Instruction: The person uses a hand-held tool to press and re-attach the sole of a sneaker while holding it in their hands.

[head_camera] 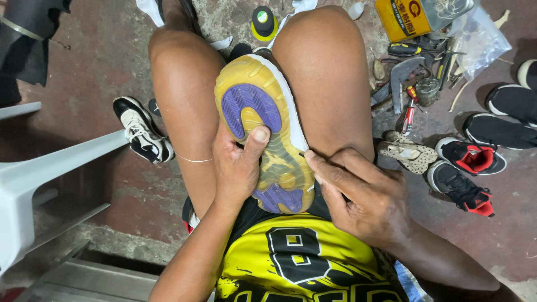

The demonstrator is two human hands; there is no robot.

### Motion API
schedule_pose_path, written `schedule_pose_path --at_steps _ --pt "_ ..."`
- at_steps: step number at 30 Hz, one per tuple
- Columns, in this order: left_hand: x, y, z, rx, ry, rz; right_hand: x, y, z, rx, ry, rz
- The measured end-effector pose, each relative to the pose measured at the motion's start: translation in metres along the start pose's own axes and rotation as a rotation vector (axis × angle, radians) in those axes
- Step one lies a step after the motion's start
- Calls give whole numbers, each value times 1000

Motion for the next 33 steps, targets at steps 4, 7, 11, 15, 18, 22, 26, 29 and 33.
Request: schedule_pose_path --at_steps 4,7,11,15,18,22,26,29,33 --pt "1 -1 3 -15 10 -30 2 0 -1 -4 -28 -27" --pt "-1 -1 5 -19 -14 -38 4 -1 -3 -10 -25 -27" --pt "-3 -2 9 -25 -46 -60 5 -1 -5 -27 -4 -25" --pt "-4 -3 14 -31 -62 -79 5 -1 -7 -27 -26 -10" --pt "-4 -3 18 -32 -50 -88 7 -1 -9 -37 -24 -27" --pt "-4 -5 22 -20 4 -98 10 -1 -10 -36 -30 -24" --pt "-6 -4 23 -20 -37 -110 12 0 -12 -44 -22 -32" --pt "-5 -6 23 -14 -35 -108 14 0 -14 -59 -17 -22" --pt "-4 1 14 8 -123 -116 10 2 -18 -55 -76 24"
Point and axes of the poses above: each hand's wrist, its own y-axis away from the middle knuckle, its own x-axis out of the palm, z = x × y, the point moved 2 cm from there along -y, towards the middle knuckle, and after that the axes turned 7 degrees about -x, right-handed, at the moved point
